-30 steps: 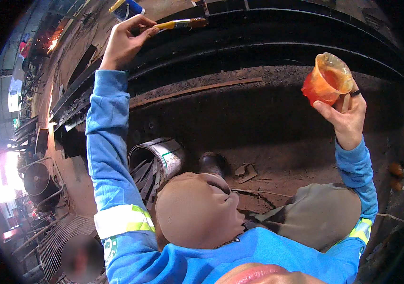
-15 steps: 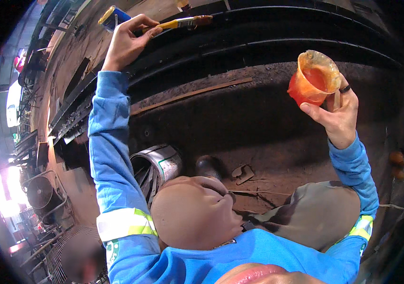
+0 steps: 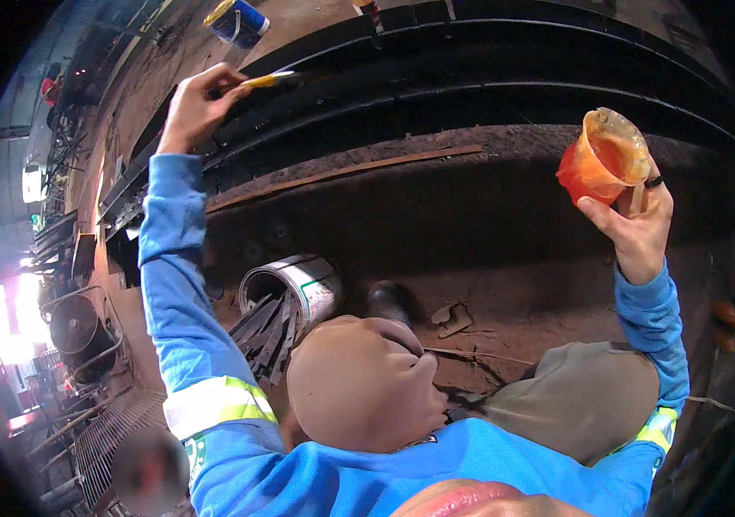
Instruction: The person applies a reddish-brown coating to a curved metal beam using a paintbrush. They repeatedly dip the brush into a small container and brush along the beam's surface, moving along its length.
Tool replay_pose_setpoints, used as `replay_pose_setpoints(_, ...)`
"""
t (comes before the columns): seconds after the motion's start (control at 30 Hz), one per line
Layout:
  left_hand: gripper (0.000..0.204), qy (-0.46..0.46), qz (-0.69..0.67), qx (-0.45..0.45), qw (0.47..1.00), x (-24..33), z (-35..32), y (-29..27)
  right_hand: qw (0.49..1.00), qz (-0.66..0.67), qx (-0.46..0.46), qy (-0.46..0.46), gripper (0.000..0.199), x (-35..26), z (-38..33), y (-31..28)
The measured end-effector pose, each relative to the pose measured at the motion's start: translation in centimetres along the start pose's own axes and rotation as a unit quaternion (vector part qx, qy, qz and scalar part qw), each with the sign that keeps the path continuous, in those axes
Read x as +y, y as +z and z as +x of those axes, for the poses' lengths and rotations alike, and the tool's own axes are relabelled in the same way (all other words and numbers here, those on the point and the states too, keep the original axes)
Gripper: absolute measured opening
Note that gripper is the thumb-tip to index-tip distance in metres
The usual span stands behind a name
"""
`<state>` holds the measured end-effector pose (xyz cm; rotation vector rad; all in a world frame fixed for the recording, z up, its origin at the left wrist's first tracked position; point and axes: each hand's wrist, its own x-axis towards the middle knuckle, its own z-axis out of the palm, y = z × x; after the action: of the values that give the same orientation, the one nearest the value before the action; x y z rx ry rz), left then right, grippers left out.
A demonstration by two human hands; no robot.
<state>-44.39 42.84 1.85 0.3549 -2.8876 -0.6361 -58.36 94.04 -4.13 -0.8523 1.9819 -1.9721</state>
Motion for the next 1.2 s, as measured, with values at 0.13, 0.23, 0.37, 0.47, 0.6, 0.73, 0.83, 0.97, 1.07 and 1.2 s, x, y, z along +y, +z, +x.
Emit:
replay_pose_setpoints(0.13, 0.018, -0.028, 0.045, 0.009, 0.999, -2.7, -2.5, -2.8, 1.000, -0.022, -0.015, -0.007, 0.064, 0.2, 0.3, 0.0)
replay_pose_setpoints(0.23, 0.017, 0.038, -0.026, -0.003, 0.999, -1.2, -1.5, -1.1, 0.999, -0.022, -0.023, -0.012, 0.064, 0.2, 0.9, 0.7)
replay_pose_setpoints(0.37, 0.018, 0.046, -0.011, 0.007, 0.999, 1.0, 0.4, -1.5, 0.999, -0.015, -0.039, -0.022, 0.065, -1.1, 2.2, 2.0)
replay_pose_setpoints(0.47, 0.019, 0.040, -0.010, 0.013, 0.999, -1.7, -1.0, -5.7, 0.997, -0.002, -0.072, -0.024, 0.065, -1.6, 3.0, 3.0)
replay_pose_setpoints(0.6, 0.020, -0.016, -0.064, 0.144, 0.987, 4.5, -7.2, -10.3, 0.991, -0.041, -0.112, -0.065, 0.059, -2.2, 4.1, 4.5)
replay_pose_setpoints(0.73, 0.021, 0.210, -0.010, 0.166, 0.964, 15.7, -8.4, -7.8, 0.981, -0.072, -0.138, -0.112, 0.059, -0.7, 4.3, 5.3)
replay_pose_setpoints(0.83, 0.023, 0.365, 0.035, 0.049, 0.929, 20.2, -5.6, -4.4, 0.979, -0.101, -0.126, -0.127, 0.060, -0.2, 3.4, 5.5)
replay_pose_setpoints(0.97, 0.019, 0.403, 0.193, 0.005, 0.895, 23.4, -5.2, -1.5, 0.977, -0.109, -0.129, -0.133, 0.058, -0.4, 2.4, 6.6)
replay_pose_setpoints(1.07, 0.015, 0.408, 0.191, -0.026, 0.893, 23.6, -5.0, 0.8, 0.974, -0.138, -0.121, -0.133, 0.057, -0.5, 1.9, 6.4)
replay_pose_setpoints(1.2, 0.013, 0.358, 0.052, 0.006, 0.932, 22.3, -5.1, -0.4, 0.976, -0.156, -0.111, -0.099, 0.057, -0.9, 1.4, 6.1)
